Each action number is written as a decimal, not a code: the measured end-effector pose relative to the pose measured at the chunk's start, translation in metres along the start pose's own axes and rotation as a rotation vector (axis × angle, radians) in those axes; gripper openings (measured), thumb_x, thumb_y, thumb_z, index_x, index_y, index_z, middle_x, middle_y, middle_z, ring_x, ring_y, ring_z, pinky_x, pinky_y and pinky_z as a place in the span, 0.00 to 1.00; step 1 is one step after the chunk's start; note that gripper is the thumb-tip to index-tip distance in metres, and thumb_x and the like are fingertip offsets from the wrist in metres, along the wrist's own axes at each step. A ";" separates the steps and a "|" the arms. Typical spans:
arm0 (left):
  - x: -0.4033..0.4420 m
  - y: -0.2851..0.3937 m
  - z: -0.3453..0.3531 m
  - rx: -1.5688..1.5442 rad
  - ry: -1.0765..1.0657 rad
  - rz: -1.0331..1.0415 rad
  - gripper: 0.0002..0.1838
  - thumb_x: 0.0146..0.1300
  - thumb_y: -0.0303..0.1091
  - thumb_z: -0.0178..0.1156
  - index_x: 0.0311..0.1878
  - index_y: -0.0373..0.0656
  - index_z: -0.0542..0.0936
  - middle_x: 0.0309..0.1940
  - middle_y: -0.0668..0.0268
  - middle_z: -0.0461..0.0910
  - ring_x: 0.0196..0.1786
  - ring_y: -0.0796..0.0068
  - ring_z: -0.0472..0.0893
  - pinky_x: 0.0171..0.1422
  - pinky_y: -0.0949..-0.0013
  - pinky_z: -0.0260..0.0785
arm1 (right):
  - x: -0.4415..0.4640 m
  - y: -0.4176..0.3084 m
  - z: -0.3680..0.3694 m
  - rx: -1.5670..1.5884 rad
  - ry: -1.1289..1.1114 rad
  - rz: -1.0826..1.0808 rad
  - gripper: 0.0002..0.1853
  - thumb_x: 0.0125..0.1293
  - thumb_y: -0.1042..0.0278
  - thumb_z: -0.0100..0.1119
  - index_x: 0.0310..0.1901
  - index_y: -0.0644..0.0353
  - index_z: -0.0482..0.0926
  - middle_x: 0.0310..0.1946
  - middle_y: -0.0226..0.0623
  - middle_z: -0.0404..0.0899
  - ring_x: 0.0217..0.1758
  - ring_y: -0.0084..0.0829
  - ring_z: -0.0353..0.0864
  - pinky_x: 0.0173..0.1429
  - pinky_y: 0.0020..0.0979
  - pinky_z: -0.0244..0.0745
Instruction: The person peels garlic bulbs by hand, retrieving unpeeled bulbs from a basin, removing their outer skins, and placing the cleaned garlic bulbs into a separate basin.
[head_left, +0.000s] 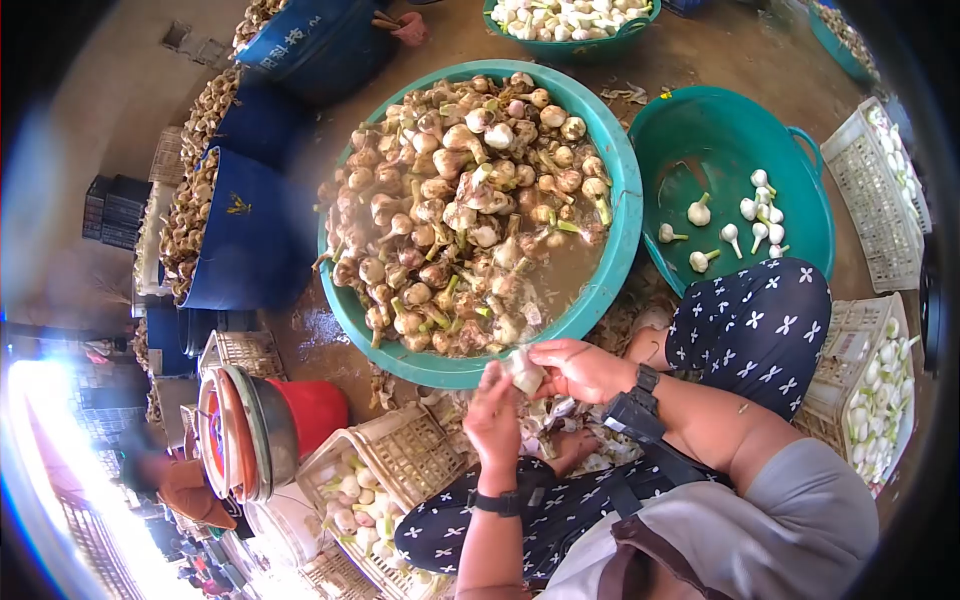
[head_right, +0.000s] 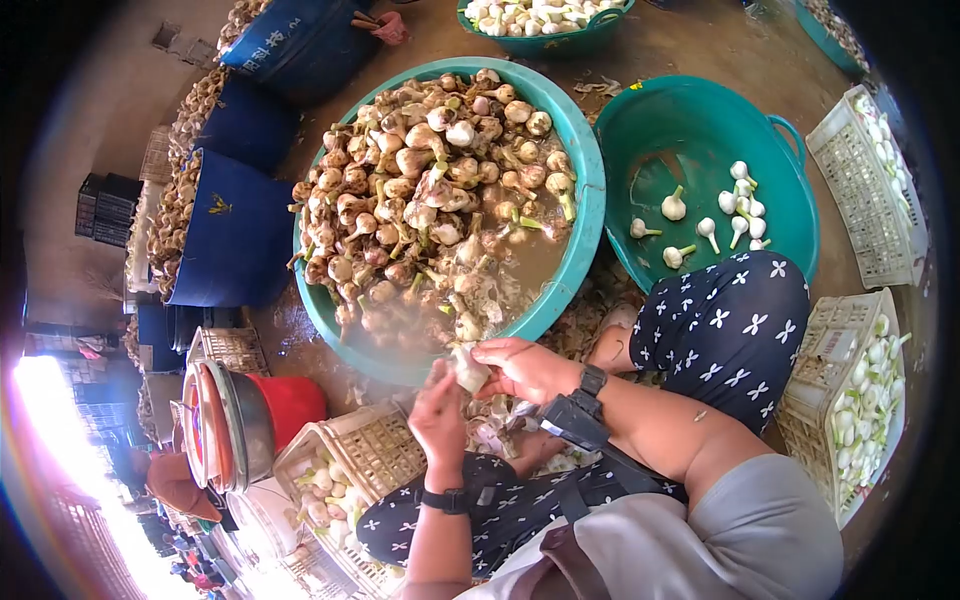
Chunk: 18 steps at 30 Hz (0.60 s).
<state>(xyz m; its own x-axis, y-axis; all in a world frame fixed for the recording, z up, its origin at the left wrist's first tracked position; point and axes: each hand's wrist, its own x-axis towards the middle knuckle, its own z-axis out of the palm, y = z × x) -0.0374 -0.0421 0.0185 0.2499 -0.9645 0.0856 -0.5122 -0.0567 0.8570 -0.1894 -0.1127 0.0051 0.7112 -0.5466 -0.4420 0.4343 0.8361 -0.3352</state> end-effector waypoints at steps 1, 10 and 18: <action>0.001 -0.004 0.005 -0.541 0.189 -0.396 0.10 0.61 0.25 0.55 0.45 0.36 0.76 0.46 0.56 0.77 0.49 0.63 0.77 0.53 0.64 0.70 | -0.004 0.006 0.002 0.027 -0.079 -0.112 0.12 0.68 0.65 0.46 0.45 0.64 0.73 0.41 0.34 0.76 0.45 0.25 0.75 0.48 0.29 0.72; -0.007 0.023 0.014 -1.572 -0.019 -0.361 0.40 0.55 0.65 0.47 0.61 0.42 0.63 0.60 0.53 0.65 0.62 0.61 0.65 0.66 0.57 0.55 | -0.039 -0.020 0.023 0.035 -0.095 -0.215 0.14 0.69 0.63 0.42 0.47 0.65 0.70 0.42 0.42 0.76 0.43 0.36 0.78 0.46 0.36 0.75; -0.003 -0.014 0.008 -1.351 0.356 -0.832 0.19 0.67 0.50 0.44 0.49 0.45 0.72 0.40 0.65 0.78 0.38 0.72 0.79 0.37 0.73 0.73 | -0.038 0.008 0.014 0.288 -0.190 -0.176 0.14 0.66 0.63 0.44 0.43 0.64 0.73 0.45 0.44 0.76 0.45 0.39 0.76 0.48 0.40 0.74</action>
<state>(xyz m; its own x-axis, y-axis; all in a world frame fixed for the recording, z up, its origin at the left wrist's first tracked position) -0.0378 -0.0400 0.0025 0.3393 -0.6685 -0.6618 0.8610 -0.0627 0.5048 -0.2056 -0.0849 0.0307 0.6899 -0.6874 -0.2269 0.6773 0.7236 -0.1330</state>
